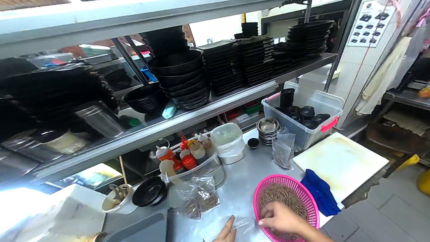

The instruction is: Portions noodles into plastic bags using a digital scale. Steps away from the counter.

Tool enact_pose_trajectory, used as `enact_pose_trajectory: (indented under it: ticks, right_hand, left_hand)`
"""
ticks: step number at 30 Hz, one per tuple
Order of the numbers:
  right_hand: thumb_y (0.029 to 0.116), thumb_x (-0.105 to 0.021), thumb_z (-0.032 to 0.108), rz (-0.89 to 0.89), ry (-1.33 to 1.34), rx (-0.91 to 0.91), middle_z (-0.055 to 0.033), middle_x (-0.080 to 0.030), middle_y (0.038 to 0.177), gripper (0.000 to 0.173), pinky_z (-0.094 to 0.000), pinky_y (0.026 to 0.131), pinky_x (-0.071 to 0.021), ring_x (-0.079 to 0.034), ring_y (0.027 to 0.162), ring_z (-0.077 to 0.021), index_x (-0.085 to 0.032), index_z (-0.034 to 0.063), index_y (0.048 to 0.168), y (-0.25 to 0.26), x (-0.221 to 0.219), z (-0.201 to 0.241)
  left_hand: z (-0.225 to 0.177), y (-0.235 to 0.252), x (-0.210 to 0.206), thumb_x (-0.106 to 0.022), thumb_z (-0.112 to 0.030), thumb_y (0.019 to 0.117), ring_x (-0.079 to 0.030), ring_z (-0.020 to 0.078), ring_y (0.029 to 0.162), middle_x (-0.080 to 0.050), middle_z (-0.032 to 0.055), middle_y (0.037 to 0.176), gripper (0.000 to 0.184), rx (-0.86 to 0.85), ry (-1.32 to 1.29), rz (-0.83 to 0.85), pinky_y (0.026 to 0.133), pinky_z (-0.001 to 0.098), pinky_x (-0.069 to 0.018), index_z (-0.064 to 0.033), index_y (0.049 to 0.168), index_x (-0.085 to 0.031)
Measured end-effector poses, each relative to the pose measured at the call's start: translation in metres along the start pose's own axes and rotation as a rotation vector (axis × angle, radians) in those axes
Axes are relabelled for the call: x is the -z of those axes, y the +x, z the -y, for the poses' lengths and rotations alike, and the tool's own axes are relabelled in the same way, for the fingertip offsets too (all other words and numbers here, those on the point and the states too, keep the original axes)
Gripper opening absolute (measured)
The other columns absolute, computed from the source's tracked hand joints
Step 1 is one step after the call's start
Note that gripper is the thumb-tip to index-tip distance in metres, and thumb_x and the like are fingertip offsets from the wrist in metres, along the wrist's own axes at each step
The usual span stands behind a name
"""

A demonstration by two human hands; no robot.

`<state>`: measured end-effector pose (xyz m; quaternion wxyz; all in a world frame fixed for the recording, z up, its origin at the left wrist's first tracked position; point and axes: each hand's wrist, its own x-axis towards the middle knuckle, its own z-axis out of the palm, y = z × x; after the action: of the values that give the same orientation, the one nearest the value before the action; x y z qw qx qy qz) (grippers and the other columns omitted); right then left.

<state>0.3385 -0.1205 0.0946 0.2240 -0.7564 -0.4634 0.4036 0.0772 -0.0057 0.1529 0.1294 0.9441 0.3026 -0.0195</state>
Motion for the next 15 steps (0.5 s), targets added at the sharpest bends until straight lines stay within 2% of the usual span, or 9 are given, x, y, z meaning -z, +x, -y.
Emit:
enact_pose_trajectory:
  ticks: [1, 2, 4, 5, 6, 8, 11, 13, 15]
  right_hand:
    - [0.0775, -0.076, 0.069, -0.021, -0.225, -0.125, -0.0073, -0.076, 0.112, 0.072, -0.0569, 0.087, -0.0589, -0.073, 0.099, -0.0282, -0.067, 0.0243, 0.133, 0.002, 0.007, -0.008]
    - [0.0688, -0.080, 0.070, -0.027, -0.402, -0.234, -0.0164, -0.072, 0.119, 0.091, -0.0659, 0.087, -0.0548, -0.069, 0.105, -0.0394, -0.058, 0.0225, 0.144, 0.005, 0.008, -0.019]
    - [0.0620, -0.089, 0.058, 0.013, -0.581, -0.410, -0.0281, -0.063, 0.129, 0.110, -0.0722, 0.085, -0.0517, -0.064, 0.110, -0.0513, -0.044, 0.0178, 0.153, 0.011, -0.006, -0.049]
    - [0.0648, -0.090, 0.048, -0.002, -0.609, -0.431, -0.0288, -0.064, 0.126, 0.100, -0.0713, 0.081, -0.0528, -0.065, 0.107, -0.0516, -0.047, 0.0174, 0.150, 0.014, -0.017, -0.065]
    - [0.0707, -0.084, 0.036, -0.041, -0.626, -0.414, -0.0270, -0.067, 0.118, 0.079, -0.0694, 0.077, -0.0541, -0.067, 0.102, -0.0498, -0.055, 0.0171, 0.141, 0.015, -0.024, -0.077]
    - [0.0815, -0.071, 0.029, -0.089, -0.635, -0.384, -0.0199, -0.072, 0.108, 0.039, -0.0661, 0.074, -0.0552, -0.070, 0.097, -0.0443, -0.069, 0.0152, 0.118, 0.014, -0.020, -0.083]
    - [0.0845, -0.069, 0.036, -0.119, -0.607, -0.345, -0.0188, -0.073, 0.105, 0.032, -0.0662, 0.076, -0.0551, -0.070, 0.099, -0.0423, -0.074, 0.0105, 0.103, 0.002, 0.017, -0.055]
    - [0.0841, -0.068, 0.035, -0.189, -0.631, -0.252, -0.0163, -0.074, 0.099, 0.027, -0.0651, 0.074, -0.0555, -0.071, 0.096, -0.0404, -0.075, 0.0139, 0.099, -0.012, 0.046, -0.030]
    - [0.0846, -0.068, 0.031, -0.251, -0.647, -0.168, -0.0148, -0.074, 0.096, 0.022, -0.0645, 0.073, -0.0555, -0.071, 0.093, -0.0394, -0.074, 0.0155, 0.098, -0.029, 0.073, -0.005]
  left_hand:
    - [-0.002, -0.002, 0.004, -0.047, -0.005, 0.0972, -0.074, 0.0258, 0.105, -0.047, -0.0091, 0.159, 0.041, 0.021, -0.013, -0.018, 0.076, 0.0550, -0.0612, -0.0162, 0.128, -0.072]
    - [-0.003, -0.004, 0.009, -0.048, -0.005, 0.0966, -0.073, 0.0251, 0.107, -0.047, -0.0082, 0.159, 0.041, 0.031, -0.029, -0.032, 0.077, 0.0536, -0.0614, -0.0147, 0.128, -0.071]
    - [-0.005, -0.007, 0.015, -0.050, -0.005, 0.0951, -0.073, 0.0238, 0.107, -0.048, -0.0079, 0.158, 0.041, 0.035, -0.055, -0.070, 0.077, 0.0516, -0.0617, -0.0143, 0.127, -0.072]
    - [-0.005, -0.008, 0.015, -0.050, -0.006, 0.0946, -0.073, 0.0228, 0.108, -0.049, -0.0077, 0.157, 0.040, 0.031, -0.067, -0.085, 0.079, 0.0504, -0.0618, -0.0142, 0.126, -0.073]
    - [-0.005, -0.008, 0.015, -0.051, -0.006, 0.0942, -0.072, 0.0219, 0.110, -0.050, -0.0070, 0.157, 0.039, 0.022, -0.082, -0.099, 0.081, 0.0494, -0.0618, -0.0139, 0.125, -0.073]
    - [-0.005, -0.007, 0.014, -0.051, -0.007, 0.0934, -0.072, 0.0210, 0.111, -0.052, -0.0053, 0.155, 0.039, 0.007, -0.115, -0.127, 0.082, 0.0485, -0.0618, -0.0131, 0.124, -0.074]
    - [-0.007, -0.007, 0.016, -0.052, -0.009, 0.0951, -0.069, 0.0193, 0.118, -0.056, -0.0002, 0.151, 0.035, -0.011, -0.238, -0.174, 0.091, 0.0463, -0.0602, -0.0109, 0.122, -0.074]
    - [-0.007, -0.007, 0.019, -0.056, -0.015, 0.0976, -0.065, 0.0164, 0.124, -0.059, 0.0034, 0.147, 0.031, -0.036, -0.348, -0.207, 0.100, 0.0421, -0.0572, -0.0101, 0.121, -0.075]
    - [-0.008, -0.003, 0.022, -0.060, -0.017, 0.0974, -0.066, 0.0148, 0.122, -0.061, 0.0059, 0.145, 0.027, -0.058, -0.436, -0.230, 0.099, 0.0381, -0.0578, -0.0092, 0.119, -0.075]
